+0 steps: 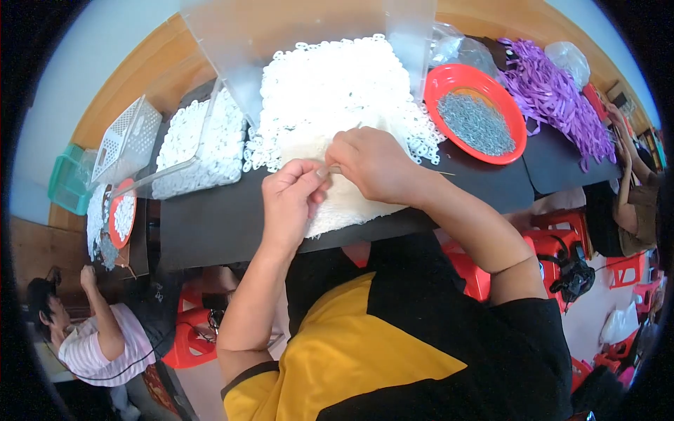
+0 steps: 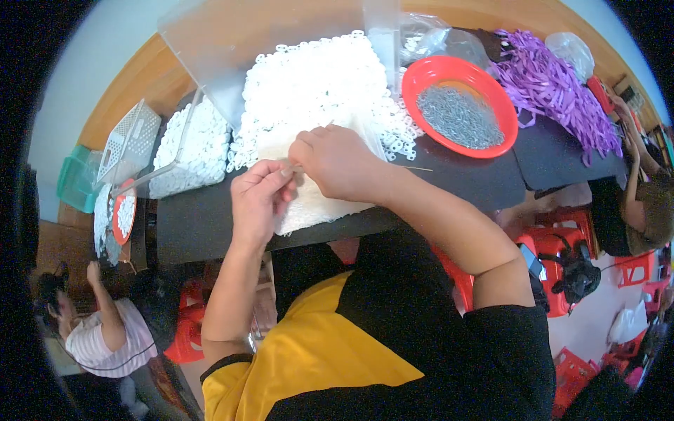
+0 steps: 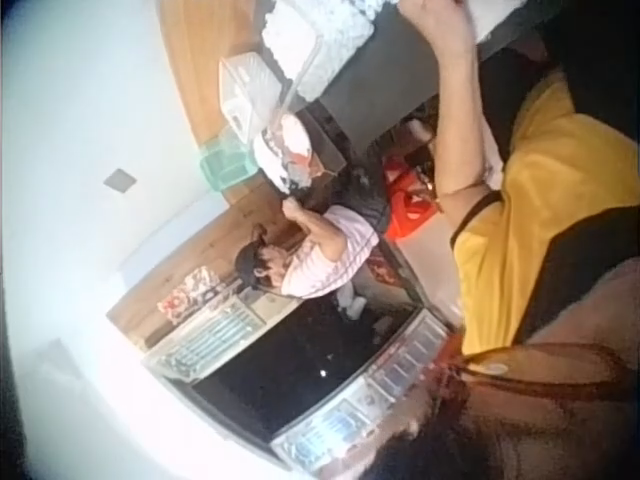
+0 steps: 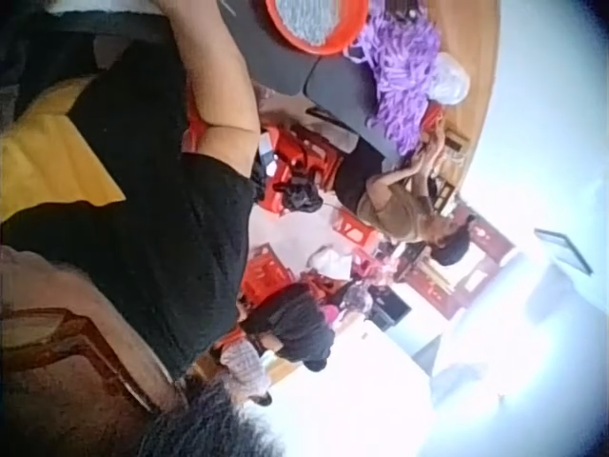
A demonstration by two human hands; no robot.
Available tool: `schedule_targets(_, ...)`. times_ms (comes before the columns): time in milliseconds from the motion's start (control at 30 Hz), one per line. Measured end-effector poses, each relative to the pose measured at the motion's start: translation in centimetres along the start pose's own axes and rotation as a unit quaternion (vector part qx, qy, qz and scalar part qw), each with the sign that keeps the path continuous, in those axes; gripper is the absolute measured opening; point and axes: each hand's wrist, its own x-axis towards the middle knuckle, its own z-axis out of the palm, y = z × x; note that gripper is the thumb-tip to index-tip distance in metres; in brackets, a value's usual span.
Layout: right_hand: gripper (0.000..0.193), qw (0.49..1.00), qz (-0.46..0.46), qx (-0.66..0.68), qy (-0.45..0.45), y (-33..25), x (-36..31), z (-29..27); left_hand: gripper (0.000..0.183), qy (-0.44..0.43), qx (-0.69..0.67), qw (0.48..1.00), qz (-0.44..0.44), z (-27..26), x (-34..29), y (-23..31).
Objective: Manually assembling small white plastic rings with metal inserts at a workbench.
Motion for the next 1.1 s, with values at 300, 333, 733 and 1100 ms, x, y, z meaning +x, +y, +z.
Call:
schedule_targets(300,0.01,0.993,-0.005,0.119,0.027,-0.7,0.3,0.2,0.012,0.003,-0.078,0.997,-0.019,-0.5,-0.4,0.0)
schedule_targets(333,0.009,0.985,0.006,0.17,0.031,-0.7,0.3,0.2,0.012,-0.001,-0.088,0.996,-0.027,-0.6,-0.6,0.0)
schedule_targets(733,0.006,0.909,0.278,0.308,0.029,-0.4,4.2,-0.9,0.013,0.108,0.311,0.902,0.278,-3.6,5.4,0.6)
schedule_targets(1100,0.006,0.79,0.331,0.483,0.182,3.6,2.9,-1.2,0.017,0.033,0.604,0.72,0.339,-0.7,11.0,0.7)
